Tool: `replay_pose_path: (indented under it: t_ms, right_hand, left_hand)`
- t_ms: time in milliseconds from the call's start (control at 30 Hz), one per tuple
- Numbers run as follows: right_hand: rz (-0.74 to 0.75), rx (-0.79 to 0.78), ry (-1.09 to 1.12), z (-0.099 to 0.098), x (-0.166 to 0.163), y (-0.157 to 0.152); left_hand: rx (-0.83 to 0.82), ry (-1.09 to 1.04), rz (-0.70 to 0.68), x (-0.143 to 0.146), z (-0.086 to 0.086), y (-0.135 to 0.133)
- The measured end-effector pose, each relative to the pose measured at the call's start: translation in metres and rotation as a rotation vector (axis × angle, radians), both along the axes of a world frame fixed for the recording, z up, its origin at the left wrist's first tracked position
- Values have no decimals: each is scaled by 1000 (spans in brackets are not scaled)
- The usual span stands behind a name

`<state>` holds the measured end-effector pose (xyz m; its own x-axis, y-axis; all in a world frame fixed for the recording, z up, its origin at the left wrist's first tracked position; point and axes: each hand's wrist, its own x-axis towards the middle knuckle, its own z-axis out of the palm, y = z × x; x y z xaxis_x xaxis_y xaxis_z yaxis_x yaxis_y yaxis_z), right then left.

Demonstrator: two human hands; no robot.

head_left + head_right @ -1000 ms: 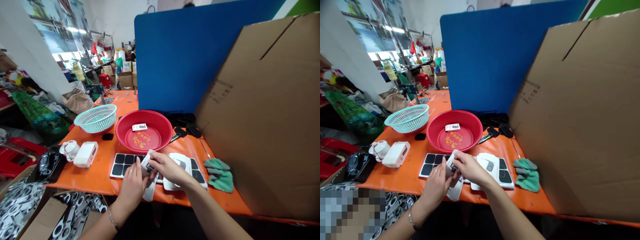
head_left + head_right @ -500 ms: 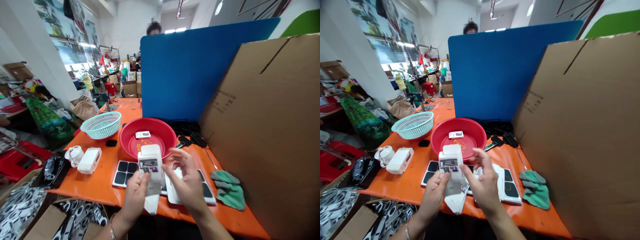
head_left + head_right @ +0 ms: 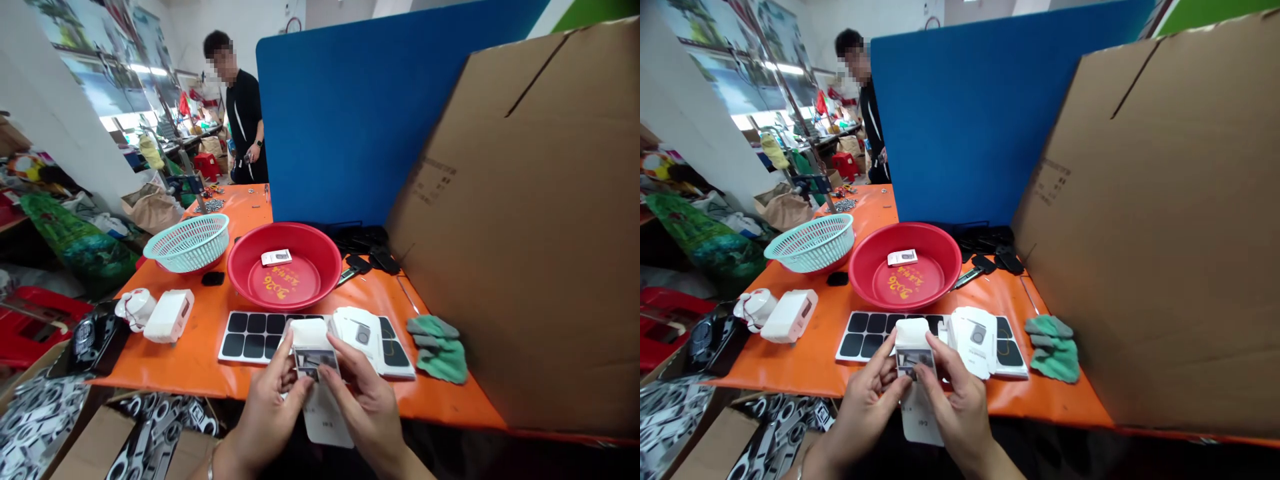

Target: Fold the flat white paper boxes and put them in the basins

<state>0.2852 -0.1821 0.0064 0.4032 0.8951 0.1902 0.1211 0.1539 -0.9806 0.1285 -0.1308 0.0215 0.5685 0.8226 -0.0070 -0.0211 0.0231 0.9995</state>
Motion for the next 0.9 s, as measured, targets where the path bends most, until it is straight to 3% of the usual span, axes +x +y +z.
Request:
replay_pose_path:
  t_ms: [100,233,367,500,633,800,900]
  right_hand:
    - [-11,-4,39,3,-1,1]
    - [101,-104,137,5,0,-4]
    - [282,-286,124,-13,0,-23]
    - [330,-337,142,-26,-1,-34]
    - [337,-324,287,-12,4,-28]
    - [502,-349,104,16,10,-23]
    - [471,-414,73,25,8,-21]
  left_hand:
    - [-83,-46,-17,0,-1,-1]
    - [-212,-74,-67,-11,-4,-2]
    - [-331,47,-192,-30,-17,-9]
    - [-263,130,-155,-36,-27,-12]
    - [-247,78,-119,-31,-14,-3]
    - [-86,315,-209,-28,13,7]
    - [-111,341,-209,-27,19,10]
